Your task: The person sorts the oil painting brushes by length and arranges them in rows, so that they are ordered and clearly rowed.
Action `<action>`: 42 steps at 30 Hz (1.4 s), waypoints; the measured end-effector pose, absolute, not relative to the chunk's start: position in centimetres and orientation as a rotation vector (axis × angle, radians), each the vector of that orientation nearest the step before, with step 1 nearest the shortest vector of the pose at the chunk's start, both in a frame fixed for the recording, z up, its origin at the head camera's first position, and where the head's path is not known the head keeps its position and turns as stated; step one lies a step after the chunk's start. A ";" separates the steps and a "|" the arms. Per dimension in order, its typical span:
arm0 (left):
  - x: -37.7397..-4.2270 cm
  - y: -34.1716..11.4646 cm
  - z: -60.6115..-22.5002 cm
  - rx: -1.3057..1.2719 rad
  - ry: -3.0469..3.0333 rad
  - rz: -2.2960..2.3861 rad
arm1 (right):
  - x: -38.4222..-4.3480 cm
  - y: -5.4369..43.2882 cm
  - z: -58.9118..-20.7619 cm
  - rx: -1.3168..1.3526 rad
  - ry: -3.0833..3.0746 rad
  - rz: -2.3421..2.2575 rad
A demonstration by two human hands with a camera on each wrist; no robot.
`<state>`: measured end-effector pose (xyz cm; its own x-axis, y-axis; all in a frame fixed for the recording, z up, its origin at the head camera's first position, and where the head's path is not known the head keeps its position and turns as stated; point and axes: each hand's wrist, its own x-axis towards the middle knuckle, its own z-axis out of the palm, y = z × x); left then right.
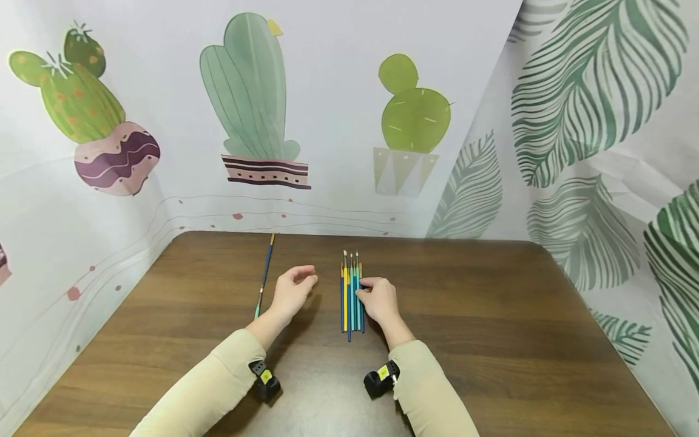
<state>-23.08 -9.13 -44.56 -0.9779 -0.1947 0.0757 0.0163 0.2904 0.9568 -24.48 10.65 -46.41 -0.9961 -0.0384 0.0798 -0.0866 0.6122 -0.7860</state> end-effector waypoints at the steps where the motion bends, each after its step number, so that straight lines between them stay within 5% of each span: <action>1: -23.2 -8.9 -44.6 0.163 -2.376 -1.765 | -24.5 10.7 -46.4 0.106 -2.770 1.356; 42: -25.2 -4.1 -45.8 0.258 -2.171 -2.234 | -24.6 10.5 -46.3 0.100 -2.768 1.346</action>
